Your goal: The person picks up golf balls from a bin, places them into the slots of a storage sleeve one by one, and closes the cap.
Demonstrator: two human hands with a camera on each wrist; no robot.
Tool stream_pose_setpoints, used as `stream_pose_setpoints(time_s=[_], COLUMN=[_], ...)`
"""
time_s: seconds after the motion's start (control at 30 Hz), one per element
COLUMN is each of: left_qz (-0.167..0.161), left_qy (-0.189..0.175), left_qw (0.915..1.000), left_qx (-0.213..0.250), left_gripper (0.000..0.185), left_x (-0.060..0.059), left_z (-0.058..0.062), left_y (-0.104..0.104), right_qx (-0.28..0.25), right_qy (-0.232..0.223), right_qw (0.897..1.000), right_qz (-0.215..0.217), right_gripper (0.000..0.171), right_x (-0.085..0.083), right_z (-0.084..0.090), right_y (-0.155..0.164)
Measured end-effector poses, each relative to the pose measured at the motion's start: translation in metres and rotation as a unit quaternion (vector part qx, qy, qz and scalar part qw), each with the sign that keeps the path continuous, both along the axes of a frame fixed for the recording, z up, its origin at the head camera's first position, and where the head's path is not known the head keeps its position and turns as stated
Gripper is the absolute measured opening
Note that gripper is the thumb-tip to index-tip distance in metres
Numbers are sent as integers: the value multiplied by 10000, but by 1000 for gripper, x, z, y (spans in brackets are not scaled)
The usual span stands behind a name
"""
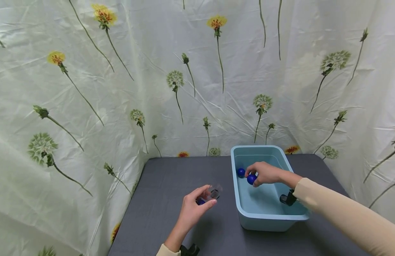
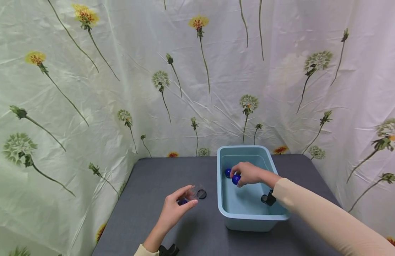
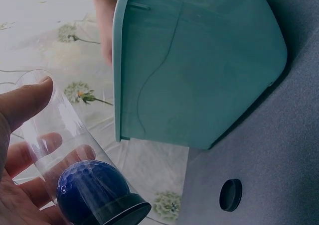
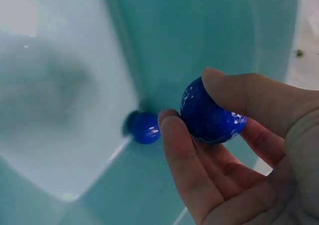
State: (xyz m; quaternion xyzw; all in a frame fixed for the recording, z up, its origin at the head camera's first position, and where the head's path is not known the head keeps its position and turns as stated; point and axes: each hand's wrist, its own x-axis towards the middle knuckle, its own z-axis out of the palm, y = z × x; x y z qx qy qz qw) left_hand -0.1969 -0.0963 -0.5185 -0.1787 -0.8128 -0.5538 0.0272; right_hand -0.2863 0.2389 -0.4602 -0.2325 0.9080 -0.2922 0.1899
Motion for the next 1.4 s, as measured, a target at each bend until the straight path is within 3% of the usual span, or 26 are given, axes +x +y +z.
stream_pose_setpoints(time_s=[0.43, 0.63, 0.77, 1.03, 1.4], left_qz=[32, -7, -45, -95, -75], left_qy=[-25, -18, -27, 69, 202], left_qw=[10000, 10000, 10000, 9999, 9997], left_qx=[-14, -15, 27, 53, -127], left_gripper=[50, 55, 55, 51, 50], left_x=[3, 5, 5, 6, 10], left_z=[6, 7, 8, 9, 11], left_y=[1, 4, 6, 8, 13], right_qx=[-1012, -1207, -1440, -2122, -2783], right_qy=[-217, 63, 256, 144, -6], right_qw=[9944, 9922, 9882, 9743, 9570], right_qz=[-233, -317, -456, -748, -816], right_gripper=[40, 40, 42, 47, 43], right_x=[38, 55, 66, 87, 97], right_z=[33, 44, 41, 31, 27], right_y=[7, 1, -7, -26, -58])
